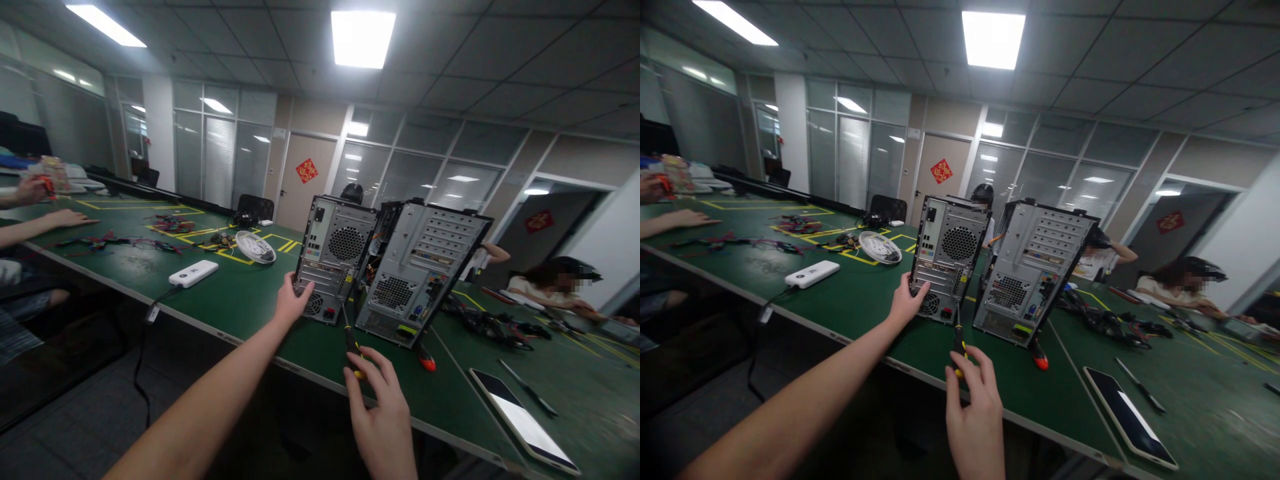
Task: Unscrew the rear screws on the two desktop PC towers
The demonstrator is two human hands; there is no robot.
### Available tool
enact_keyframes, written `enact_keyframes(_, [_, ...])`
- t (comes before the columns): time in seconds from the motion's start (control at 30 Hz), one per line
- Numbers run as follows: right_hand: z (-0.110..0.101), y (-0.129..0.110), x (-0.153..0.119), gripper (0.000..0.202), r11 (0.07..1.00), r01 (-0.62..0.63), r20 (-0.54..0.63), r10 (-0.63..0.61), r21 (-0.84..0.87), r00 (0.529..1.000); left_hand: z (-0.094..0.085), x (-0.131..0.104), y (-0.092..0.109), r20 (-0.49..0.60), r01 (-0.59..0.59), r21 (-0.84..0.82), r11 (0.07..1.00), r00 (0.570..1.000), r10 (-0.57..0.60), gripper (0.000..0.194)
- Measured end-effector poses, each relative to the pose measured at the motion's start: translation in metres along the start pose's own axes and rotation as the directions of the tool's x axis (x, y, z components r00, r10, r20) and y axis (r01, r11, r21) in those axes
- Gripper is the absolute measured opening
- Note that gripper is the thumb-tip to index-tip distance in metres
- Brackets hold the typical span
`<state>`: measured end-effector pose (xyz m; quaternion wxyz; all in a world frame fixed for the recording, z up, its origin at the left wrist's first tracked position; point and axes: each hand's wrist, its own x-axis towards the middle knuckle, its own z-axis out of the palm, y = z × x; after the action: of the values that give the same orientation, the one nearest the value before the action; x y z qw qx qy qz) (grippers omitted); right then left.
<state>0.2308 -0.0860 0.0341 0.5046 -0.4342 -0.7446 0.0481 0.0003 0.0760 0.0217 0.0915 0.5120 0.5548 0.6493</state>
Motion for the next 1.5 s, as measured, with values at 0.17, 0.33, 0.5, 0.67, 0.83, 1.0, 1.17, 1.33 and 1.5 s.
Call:
enact_keyframes(0.17, [-0.0026,-0.0042,0.0014,0.026,1.000,0.014,0.007,-0.014,-0.002,1.000,0.0004,0.0002,-0.0013,-0.013,0.002,0.006,1.000,1.000,-0.002,0.055])
enact_keyframes(0.33, [-0.0027,-0.0032,0.0011,0.026,1.000,0.003,0.011,-0.003,0.018,1.000,-0.0001,0.0000,-0.0005,-0.016,-0.003,0.005,1.000,1.000,0.003,0.054])
enact_keyframes(0.5, [-0.0003,-0.0002,0.0002,0.024,0.999,-0.020,0.016,0.019,0.045,1.000,-0.0011,-0.0003,0.0022,-0.014,0.000,0.003,1.000,1.000,0.000,0.054])
enact_keyframes(0.67, [0.0002,0.0004,-0.0001,0.024,0.997,-0.052,0.012,0.051,0.061,0.999,-0.0024,-0.0007,0.0043,-0.006,0.007,0.004,1.000,1.000,-0.007,0.053])
enact_keyframes(0.83, [0.0002,0.0011,-0.0020,0.026,0.995,-0.078,0.002,0.078,0.062,0.997,-0.0023,-0.0009,0.0025,-0.007,0.008,0.012,1.000,1.000,-0.008,0.055])
enact_keyframes(1.0, [0.0013,0.0027,-0.0009,0.024,0.994,-0.083,-0.017,0.084,0.066,0.996,-0.0014,-0.0007,0.0018,-0.001,0.023,0.004,1.000,1.000,-0.023,0.057])
enact_keyframes(1.17, [0.0021,0.0015,-0.0002,0.020,0.997,-0.003,-0.010,0.004,0.073,1.000,-0.0008,-0.0006,0.0036,-0.009,0.031,0.005,1.000,0.999,-0.031,0.056])
enact_keyframes(1.33, [0.0019,-0.0007,-0.0018,0.022,0.999,0.023,0.018,-0.023,0.027,1.000,-0.0014,-0.0012,0.0035,-0.009,0.021,0.002,1.000,1.000,-0.021,0.054])
enact_keyframes(1.5, [-0.0001,-0.0025,-0.0027,0.029,0.998,0.055,0.046,-0.055,-0.014,0.997,-0.0015,-0.0011,0.0018,-0.009,0.012,-0.002,1.000,1.000,-0.012,0.055])
